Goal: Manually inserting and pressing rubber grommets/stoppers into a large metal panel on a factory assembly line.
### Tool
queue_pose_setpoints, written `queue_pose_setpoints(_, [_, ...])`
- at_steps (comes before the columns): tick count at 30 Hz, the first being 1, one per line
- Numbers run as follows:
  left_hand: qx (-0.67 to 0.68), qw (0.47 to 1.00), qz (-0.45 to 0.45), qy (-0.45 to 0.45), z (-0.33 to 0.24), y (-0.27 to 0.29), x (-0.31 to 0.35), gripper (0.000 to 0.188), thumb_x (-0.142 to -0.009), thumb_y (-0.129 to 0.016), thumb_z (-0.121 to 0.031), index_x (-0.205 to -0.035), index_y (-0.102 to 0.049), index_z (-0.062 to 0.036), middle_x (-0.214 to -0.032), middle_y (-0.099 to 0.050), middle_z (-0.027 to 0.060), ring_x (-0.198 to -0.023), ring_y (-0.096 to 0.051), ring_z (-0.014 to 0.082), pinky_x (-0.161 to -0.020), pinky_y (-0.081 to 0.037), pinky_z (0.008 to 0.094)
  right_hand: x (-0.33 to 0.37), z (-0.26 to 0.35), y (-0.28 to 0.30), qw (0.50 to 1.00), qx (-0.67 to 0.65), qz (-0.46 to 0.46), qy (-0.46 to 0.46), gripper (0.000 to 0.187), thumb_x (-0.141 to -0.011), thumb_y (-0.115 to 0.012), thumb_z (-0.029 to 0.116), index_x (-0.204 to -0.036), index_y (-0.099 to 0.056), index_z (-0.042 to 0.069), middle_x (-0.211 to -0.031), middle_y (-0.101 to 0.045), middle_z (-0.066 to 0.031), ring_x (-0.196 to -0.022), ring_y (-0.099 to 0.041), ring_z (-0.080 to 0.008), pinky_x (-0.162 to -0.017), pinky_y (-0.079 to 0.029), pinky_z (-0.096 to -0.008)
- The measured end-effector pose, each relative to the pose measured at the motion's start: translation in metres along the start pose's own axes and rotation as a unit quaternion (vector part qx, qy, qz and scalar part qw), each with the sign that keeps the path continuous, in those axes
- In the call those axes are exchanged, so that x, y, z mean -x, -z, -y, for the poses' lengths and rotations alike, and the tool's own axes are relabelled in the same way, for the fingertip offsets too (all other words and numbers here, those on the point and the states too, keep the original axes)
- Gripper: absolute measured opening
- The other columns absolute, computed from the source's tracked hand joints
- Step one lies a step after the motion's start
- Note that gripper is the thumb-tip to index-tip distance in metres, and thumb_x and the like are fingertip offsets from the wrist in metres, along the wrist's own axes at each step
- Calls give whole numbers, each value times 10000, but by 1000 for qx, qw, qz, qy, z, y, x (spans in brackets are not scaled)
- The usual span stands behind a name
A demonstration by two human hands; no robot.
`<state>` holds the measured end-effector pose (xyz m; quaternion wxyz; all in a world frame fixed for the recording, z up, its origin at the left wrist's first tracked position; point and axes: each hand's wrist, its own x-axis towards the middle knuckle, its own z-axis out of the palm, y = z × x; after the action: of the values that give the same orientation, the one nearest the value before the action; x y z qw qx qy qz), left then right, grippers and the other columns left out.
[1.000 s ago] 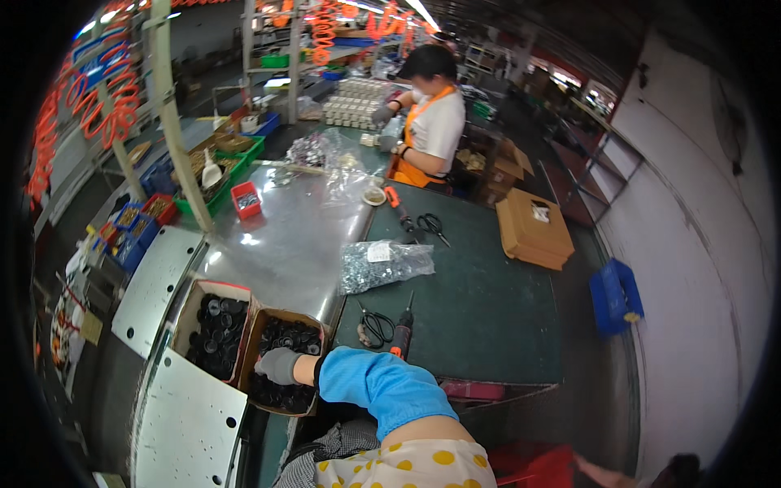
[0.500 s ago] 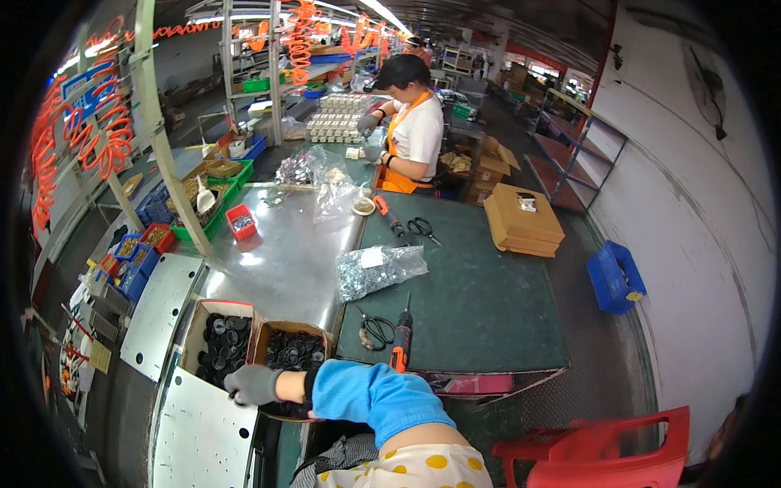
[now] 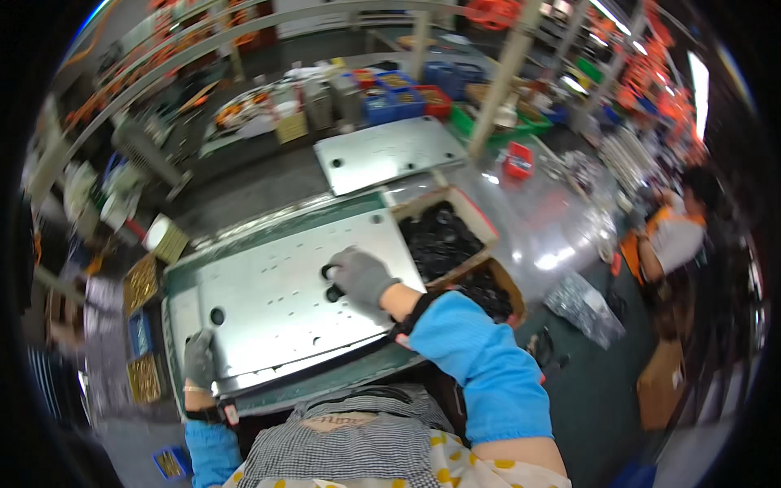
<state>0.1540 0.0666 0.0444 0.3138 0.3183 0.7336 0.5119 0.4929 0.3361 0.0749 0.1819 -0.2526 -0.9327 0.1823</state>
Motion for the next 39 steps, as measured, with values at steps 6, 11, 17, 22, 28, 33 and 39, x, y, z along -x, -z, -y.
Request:
queue_pose_setpoints(6, [58, 990, -33, 124, -19, -13, 2, 300, -908, -573, -234, -1034, -643, 30, -826, -614, 21, -725, -520, 104, -670, -431, 244, 3, 28, 39, 999, 16, 21, -43, 148, -853, -589, 209, -906, -652, 86, -899, -624, -106, -846, -627, -303, -750, -505, -407])
queue_pose_setpoints(11, [67, 986, -66, 137, -19, -16, 2, 334, -902, -571, -246, -1063, -632, 41, -866, -626, 54, -762, -544, 127, -701, -439, 256, 39, 76, 1, 980, -19, 189, -68, 175, -853, -561, 133, -996, -632, 62, -871, -657, -133, -761, -639, -313, -682, -514, -396])
queue_pose_setpoints(17, [103, 982, -34, 154, -17, -15, 2, 350, -901, -577, -251, -1071, -624, 51, -871, -628, 65, -762, -553, 131, -703, -445, 254, 43, 94, -24, 985, 64, 126, -101, 164, -891, -557, 232, -957, -584, 85, -829, -626, -104, -706, -641, -283, -606, -516, -395])
queue_pose_setpoints(22, [113, 985, -30, 126, -18, -15, 4, 362, -900, -584, -250, -1085, -615, 60, -883, -630, 70, -785, -555, 135, -725, -447, 257, 32, 99, -29, 993, 48, 96, -54, 210, -892, -564, 280, -987, -555, 93, -830, -623, -107, -690, -648, -288, -602, -523, -398])
queue_pose_setpoints(28, [104, 986, -25, 130, -21, -13, 4, 384, -903, -585, -251, -1121, -599, 66, -919, -628, 79, -833, -551, 147, -759, -444, 266, 27, 105, -27, 989, 5, 74, -125, 240, -889, -579, 302, -990, -567, 85, -929, -620, -124, -769, -648, -290, -651, -525, -401])
queue_pose_setpoints(33, [95, 986, -9, 137, -28, -11, 5, 412, -904, -588, -257, -1151, -578, 72, -953, -625, 90, -838, -552, 153, -766, -448, 267, 18, 114, -39, 996, -1, 45, -80, 210, -869, -599, 281, -940, -575, 85, -929, -603, -111, -758, -630, -302, -653, -518, -403])
queue_pose_setpoints(39, [121, 983, -24, 136, -25, -11, 7, 377, -908, -573, -235, -1134, -586, 66, -928, -620, 76, -823, -550, 147, -753, -450, 265, 39, 104, -41, 994, -45, -15, -96, 142, -880, -569, 254, -866, -598, 116, -773, -599, -91, -687, -614, -310, -607, -502, -407])
